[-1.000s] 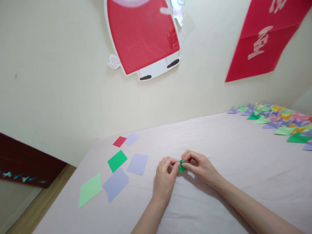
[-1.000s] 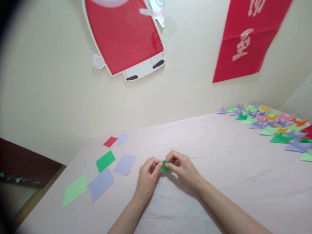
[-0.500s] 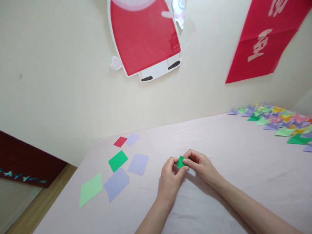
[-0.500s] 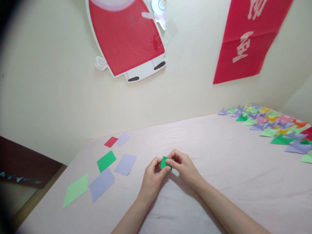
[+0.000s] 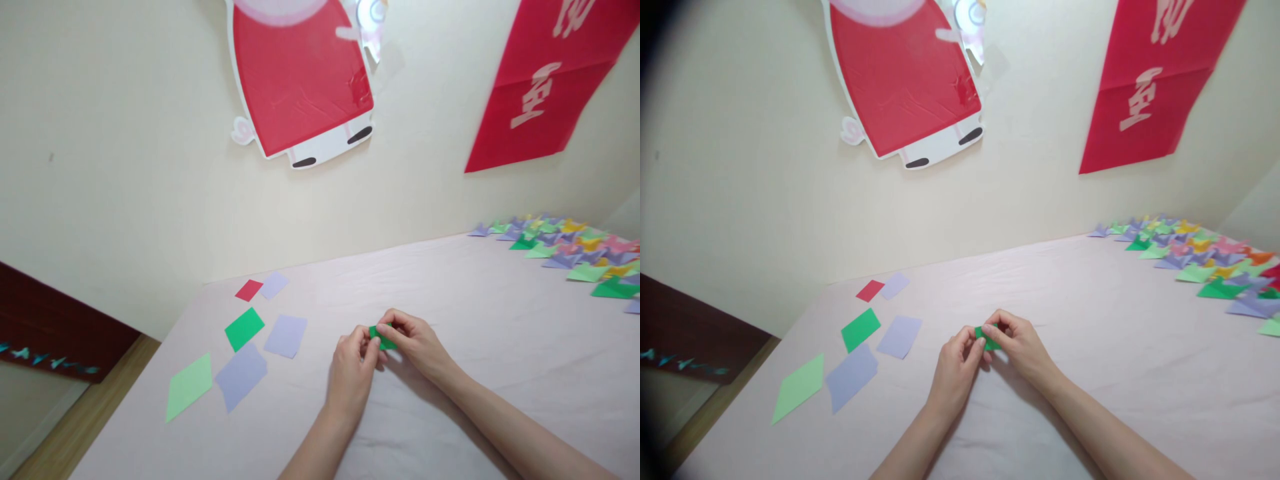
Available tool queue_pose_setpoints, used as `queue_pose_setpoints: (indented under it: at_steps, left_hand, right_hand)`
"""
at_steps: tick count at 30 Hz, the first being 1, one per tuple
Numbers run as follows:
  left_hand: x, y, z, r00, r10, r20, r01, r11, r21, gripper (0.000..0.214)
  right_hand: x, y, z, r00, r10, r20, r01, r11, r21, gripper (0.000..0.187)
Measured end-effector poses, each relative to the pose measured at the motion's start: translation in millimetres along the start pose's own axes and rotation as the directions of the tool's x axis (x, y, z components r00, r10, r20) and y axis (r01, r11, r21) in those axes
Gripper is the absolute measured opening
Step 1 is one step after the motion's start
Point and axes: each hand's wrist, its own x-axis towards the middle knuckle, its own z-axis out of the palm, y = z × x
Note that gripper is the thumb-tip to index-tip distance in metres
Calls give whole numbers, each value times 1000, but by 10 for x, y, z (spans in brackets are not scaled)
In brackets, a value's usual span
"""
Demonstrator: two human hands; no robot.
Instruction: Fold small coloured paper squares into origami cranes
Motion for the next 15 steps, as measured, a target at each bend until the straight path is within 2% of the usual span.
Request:
queue_pose_setpoints:
  at_steps: [5, 8, 10, 11, 13, 15]
  left_hand:
    - [-68, 70, 13, 999, 41, 22, -45, 973, 228, 33]
    - [-181, 105, -26, 998, 66, 16, -67, 908, 414, 30]
    - [-239, 119, -81, 988, 154, 16, -142, 864, 484, 21]
    - [-252, 121, -114, 976, 212, 53, -210, 844, 494, 14]
    - [-242, 112, -181, 931, 324, 171, -365, 781, 506, 18]
    - [-201, 85, -231, 886, 372, 278, -464, 720, 517, 24]
  right_hand:
    - [23, -6, -53, 999, -7, -42, 5, 999, -50, 34]
    - [58, -21, -108, 998, -33, -50, 22, 979, -203, 30]
    - [74, -22, -128, 998, -55, 9, 54, 917, -395, 27]
    - [78, -17, -128, 997, -62, 55, 81, 866, -494, 26]
    - [81, 2, -109, 989, -83, 122, 142, 757, -638, 22]
    - [90, 33, -85, 982, -126, 139, 188, 680, -709, 12]
